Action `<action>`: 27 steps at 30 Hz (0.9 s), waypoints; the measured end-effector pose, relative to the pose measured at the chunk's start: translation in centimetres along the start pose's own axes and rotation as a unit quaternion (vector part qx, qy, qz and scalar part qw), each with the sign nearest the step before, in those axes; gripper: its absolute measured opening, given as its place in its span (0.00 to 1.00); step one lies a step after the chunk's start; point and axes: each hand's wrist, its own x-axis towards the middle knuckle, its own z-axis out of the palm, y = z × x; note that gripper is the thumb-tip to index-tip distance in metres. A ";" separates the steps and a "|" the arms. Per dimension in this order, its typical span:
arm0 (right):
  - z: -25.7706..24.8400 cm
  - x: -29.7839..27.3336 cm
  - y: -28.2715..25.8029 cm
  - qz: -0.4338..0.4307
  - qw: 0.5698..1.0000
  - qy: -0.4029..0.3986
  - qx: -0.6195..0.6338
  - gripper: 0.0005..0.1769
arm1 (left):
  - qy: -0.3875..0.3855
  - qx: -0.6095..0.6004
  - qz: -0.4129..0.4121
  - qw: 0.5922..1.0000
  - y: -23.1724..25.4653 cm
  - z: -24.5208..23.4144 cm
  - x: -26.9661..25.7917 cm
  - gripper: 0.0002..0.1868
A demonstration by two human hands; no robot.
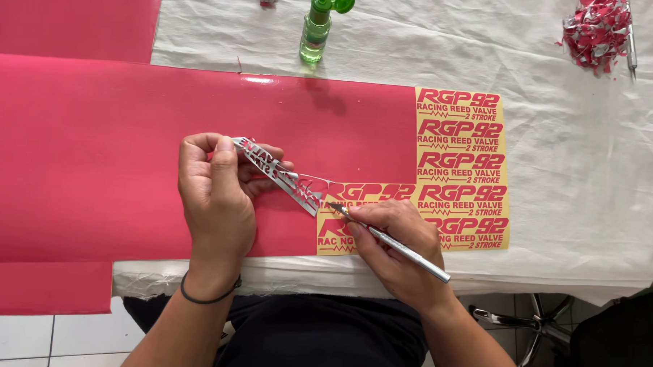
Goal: The person uses a silver craft knife to carefully cut around the edges of red and yellow text stickers on a pink vinyl sheet. They peel away the excess vinyl material from around the letters and place the scraps on the table.
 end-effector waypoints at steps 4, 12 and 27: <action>-0.1 0.5 -0.5 -0.011 1.000 -0.015 0.008 0.07 | 0.008 -0.012 -0.009 1.000 0.0 -0.2 0.0 0.06; -0.1 0.8 -0.7 -0.024 0.999 -0.027 0.007 0.08 | 0.001 -0.056 0.000 0.998 -0.4 -0.5 0.1 0.07; -0.1 0.9 -1.3 -0.018 1.000 -0.009 -0.009 0.06 | -0.026 -0.178 0.097 0.979 0.7 -0.9 -0.3 0.04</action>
